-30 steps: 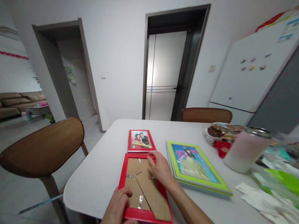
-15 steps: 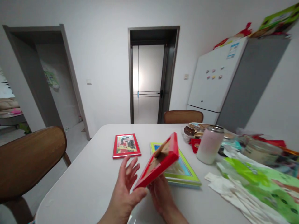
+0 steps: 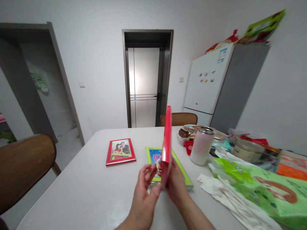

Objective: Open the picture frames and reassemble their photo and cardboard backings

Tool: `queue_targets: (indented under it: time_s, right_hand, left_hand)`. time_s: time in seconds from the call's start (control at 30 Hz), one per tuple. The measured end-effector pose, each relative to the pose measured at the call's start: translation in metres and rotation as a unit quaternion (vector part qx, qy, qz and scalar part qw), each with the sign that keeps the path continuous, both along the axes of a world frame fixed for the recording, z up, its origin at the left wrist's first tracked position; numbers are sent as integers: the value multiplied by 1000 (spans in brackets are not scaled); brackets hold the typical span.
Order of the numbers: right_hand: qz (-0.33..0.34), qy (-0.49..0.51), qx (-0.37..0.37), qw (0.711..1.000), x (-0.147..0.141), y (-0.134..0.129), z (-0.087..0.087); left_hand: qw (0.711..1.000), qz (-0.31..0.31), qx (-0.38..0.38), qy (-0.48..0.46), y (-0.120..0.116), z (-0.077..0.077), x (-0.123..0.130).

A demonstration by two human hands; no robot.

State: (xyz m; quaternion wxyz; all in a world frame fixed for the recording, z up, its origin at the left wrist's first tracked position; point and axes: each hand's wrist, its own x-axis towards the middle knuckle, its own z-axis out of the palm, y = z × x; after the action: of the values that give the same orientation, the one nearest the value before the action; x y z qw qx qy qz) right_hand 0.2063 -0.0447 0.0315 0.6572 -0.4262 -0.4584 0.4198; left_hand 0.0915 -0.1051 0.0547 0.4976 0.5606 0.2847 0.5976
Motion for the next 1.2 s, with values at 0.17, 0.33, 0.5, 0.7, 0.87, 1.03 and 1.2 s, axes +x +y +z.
queue_targets:
  time_s: [0.17,0.33,0.5,0.7,0.87,1.03,1.2]
  right_hand:
    - [-157,-325,-108,926,60,36,-6]
    - [-169,-465,-149,856,96,57,-27]
    - [-176,-522,-153,820,104,63,-40]
    - [-196,-544,-103,810,94,46,-29]
    - [-118,-489,81,860,20,9,-18]
    - [55,-460,72,884,-54,-10,-41]
    - [79,-425,39,901,-74,-10,-63]
  left_hand:
    - [993,-56,-87,-61,34,-3,-11]
    - [992,-5,-95,89,59,-45,-1]
    - [966,42,-68,247,61,-62,2]
    - [885,163,-48,434,96,-59,-65]
    - [819,194,-26,539,110,-53,-124]
    - [780,176,3,600,53,-54,-130]
    - [765,158,117,613,-24,-86,-127]
